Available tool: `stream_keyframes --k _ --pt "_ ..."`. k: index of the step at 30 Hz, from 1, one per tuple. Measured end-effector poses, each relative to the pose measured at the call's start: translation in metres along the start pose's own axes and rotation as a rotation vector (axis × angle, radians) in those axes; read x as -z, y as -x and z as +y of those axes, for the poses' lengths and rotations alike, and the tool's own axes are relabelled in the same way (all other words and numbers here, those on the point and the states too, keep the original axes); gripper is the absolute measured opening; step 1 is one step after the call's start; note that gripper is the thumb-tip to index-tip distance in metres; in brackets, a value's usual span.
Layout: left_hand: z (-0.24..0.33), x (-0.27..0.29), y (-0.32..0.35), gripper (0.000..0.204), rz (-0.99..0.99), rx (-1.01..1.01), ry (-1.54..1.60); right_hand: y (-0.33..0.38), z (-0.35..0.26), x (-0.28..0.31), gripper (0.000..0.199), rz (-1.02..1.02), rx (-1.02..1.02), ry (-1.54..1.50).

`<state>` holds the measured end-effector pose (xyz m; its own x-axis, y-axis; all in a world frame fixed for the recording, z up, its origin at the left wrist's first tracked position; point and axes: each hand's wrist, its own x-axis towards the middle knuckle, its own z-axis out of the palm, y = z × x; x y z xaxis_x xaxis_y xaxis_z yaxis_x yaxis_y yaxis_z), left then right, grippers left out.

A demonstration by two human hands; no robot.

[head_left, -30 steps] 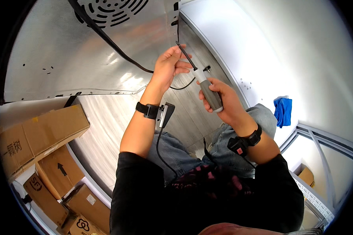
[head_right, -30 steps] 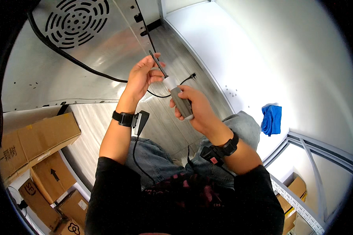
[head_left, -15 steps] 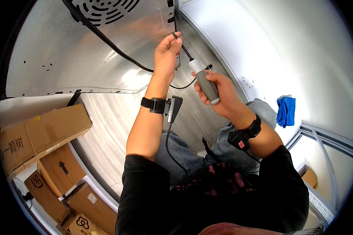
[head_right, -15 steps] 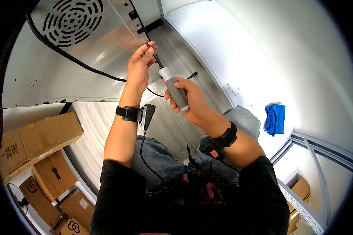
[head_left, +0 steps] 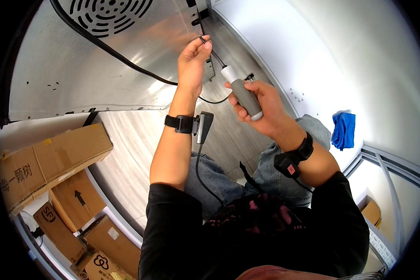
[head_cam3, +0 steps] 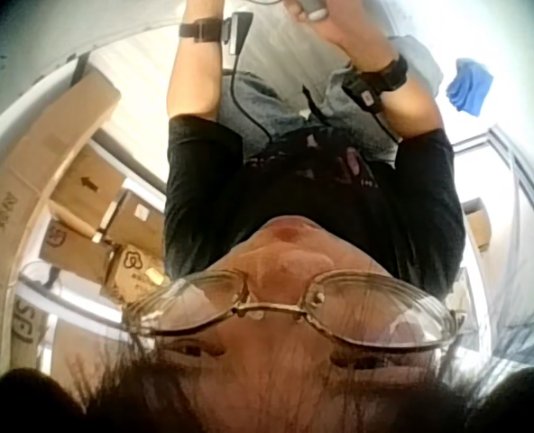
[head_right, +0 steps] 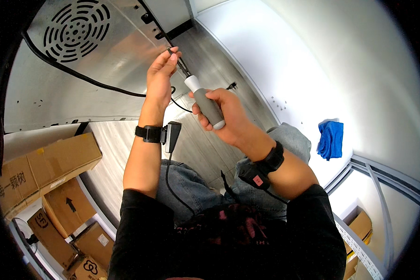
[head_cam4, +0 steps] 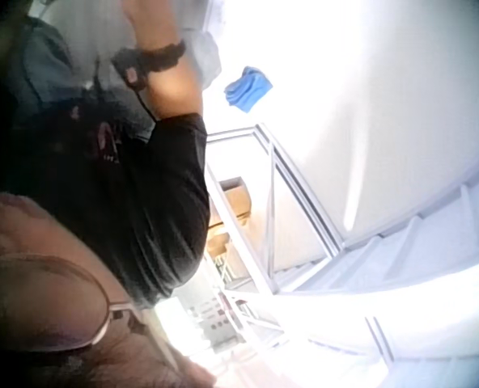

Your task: The person sits on the floor and uses a screwdriver to fasten screws into the back panel of a white appliance. They repeatedly insert and tighten screws along the edge of the panel.

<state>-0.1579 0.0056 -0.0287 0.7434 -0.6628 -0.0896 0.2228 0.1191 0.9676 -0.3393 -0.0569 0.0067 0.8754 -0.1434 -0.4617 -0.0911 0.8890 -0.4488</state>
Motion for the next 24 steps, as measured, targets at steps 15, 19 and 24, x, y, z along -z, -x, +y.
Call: stream_keyframes --k 15,19,24 --pt "-0.001 -0.003 -0.001 0.027 0.023 0.004 0.021 -0.002 -0.004 0.006 0.041 -0.023 -0.031 -0.06" --pt "0.0 -0.002 -0.004 0.025 0.018 0.003 0.03 -0.001 -0.005 0.005 0.037 -0.034 0.012 0.013" --pt "-0.001 -0.001 -0.003 0.022 0.022 -0.001 0.042 0.007 -0.005 -0.013 0.041 0.124 0.142 0.326"
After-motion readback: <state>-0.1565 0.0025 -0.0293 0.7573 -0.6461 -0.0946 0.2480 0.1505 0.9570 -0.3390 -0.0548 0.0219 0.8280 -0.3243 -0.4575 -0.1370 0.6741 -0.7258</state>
